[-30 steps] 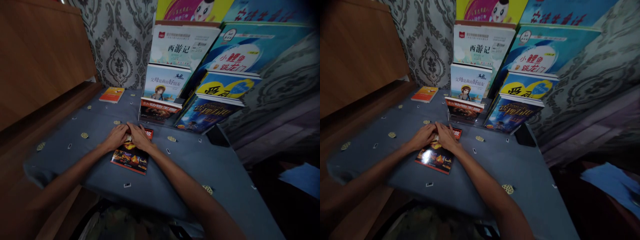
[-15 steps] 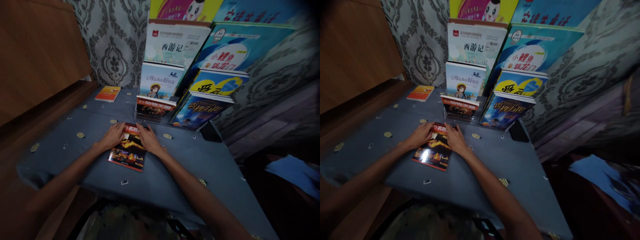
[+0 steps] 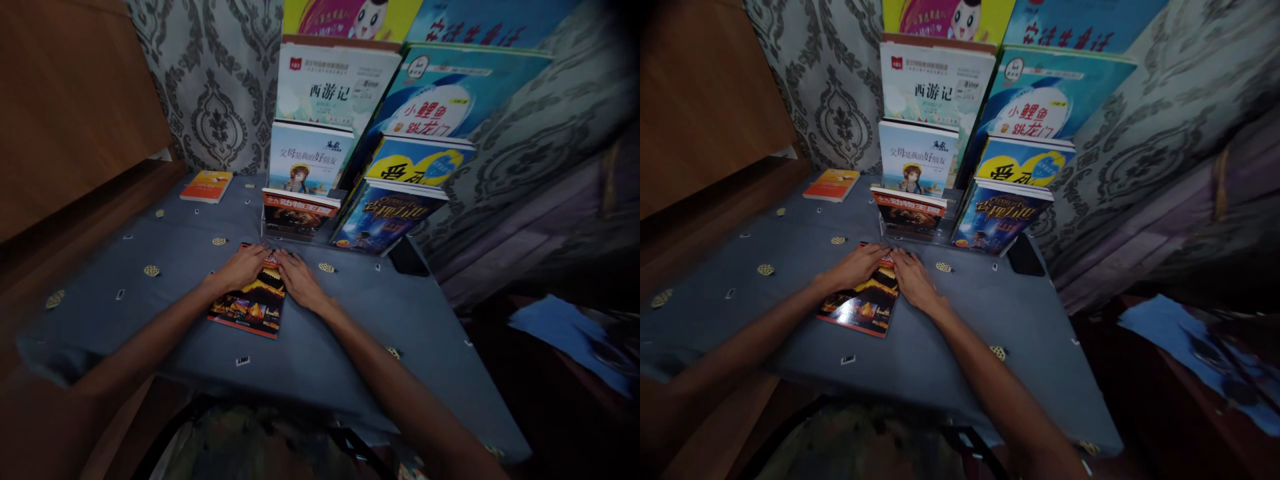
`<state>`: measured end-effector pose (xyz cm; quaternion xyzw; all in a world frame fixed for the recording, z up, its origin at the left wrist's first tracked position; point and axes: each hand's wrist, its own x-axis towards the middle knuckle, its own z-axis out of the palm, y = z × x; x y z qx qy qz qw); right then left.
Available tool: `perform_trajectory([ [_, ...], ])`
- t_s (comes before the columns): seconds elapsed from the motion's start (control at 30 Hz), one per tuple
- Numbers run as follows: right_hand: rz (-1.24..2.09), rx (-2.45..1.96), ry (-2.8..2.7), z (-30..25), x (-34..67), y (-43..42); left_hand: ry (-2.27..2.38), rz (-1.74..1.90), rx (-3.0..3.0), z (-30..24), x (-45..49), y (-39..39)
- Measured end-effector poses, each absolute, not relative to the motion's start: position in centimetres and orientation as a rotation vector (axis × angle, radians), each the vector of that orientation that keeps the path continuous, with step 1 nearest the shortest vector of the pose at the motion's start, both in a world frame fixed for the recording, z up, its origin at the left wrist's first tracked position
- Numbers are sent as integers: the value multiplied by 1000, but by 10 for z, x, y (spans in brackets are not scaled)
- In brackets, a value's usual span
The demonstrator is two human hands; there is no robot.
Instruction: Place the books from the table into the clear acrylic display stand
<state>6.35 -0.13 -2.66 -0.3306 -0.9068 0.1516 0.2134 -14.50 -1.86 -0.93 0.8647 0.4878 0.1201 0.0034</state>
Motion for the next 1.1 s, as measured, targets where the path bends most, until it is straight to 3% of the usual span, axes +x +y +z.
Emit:
perform_trajectory([
  [1.1, 543, -915, -2503, -29, 93, -24, 1663, 244, 2706, 3, -133, -16],
])
